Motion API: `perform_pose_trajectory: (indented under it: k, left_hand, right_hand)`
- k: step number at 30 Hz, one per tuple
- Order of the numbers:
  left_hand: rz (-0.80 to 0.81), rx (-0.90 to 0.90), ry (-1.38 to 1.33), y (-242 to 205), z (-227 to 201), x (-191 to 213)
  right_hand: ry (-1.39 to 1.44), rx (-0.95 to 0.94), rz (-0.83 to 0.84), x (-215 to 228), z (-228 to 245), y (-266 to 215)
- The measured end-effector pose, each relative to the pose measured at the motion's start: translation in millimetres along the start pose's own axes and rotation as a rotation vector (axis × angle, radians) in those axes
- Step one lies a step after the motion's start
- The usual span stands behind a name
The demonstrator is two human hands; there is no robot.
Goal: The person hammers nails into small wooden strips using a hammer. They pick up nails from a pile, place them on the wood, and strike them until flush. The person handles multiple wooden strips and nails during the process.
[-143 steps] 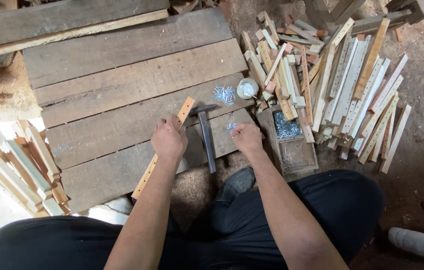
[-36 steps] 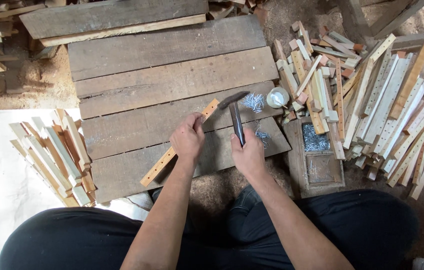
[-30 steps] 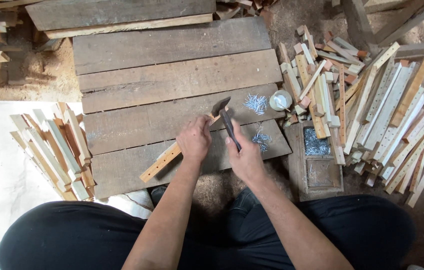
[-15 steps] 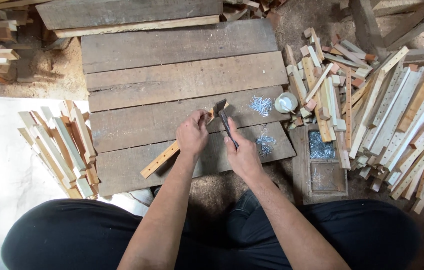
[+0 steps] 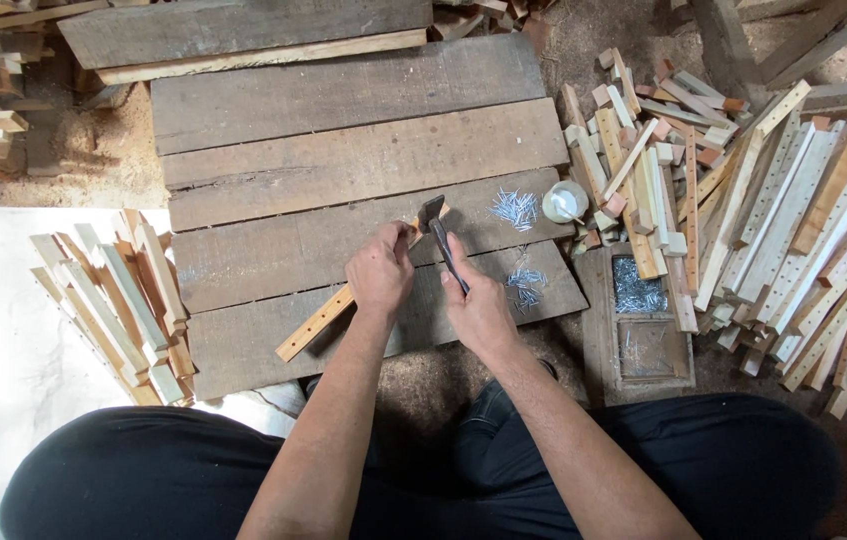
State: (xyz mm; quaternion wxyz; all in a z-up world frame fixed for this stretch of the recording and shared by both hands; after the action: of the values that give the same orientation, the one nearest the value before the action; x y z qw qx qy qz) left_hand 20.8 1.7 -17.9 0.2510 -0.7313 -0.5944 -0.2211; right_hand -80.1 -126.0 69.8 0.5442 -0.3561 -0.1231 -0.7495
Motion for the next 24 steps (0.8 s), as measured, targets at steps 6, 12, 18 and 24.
perform_pose_trajectory:
  k: [6, 12, 18, 24]
  left_hand:
    - [-0.03, -0.114, 0.091, 2.7, 1.9, -3.9]
    - [-0.079, -0.184, 0.151, 3.9, 8.3, -11.8]
    - [-0.114, -0.22, 0.172, 4.2, 16.3, -18.1]
    - [-0.122, -0.245, 0.168, 5.1, 20.2, -20.5]
  right_hand:
    - [-0.023, 0.023, -0.009, -13.0, -19.0, 7.7]
    - [-0.002, 0.041, -0.01, -18.0, -26.8, 9.3]
    - [0.018, 0.016, -0.004, -0.3, -14.8, 0.4]
    - [-0.025, 0.1, 0.09, -0.2, -13.3, -6.0]
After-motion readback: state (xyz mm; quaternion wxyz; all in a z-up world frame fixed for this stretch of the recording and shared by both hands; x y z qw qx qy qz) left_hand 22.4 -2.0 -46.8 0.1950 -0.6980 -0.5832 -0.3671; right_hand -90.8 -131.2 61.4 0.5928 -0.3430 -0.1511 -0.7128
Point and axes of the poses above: each hand's wrist, its own y-axis towards the middle knuckle, its own x-axis out of the back of the hand, z = x × y, the point moved 3 cm from there along y, towards the middle knuckle, and after that the axes turned 11 degrees about -y, right-handed, at the moved point
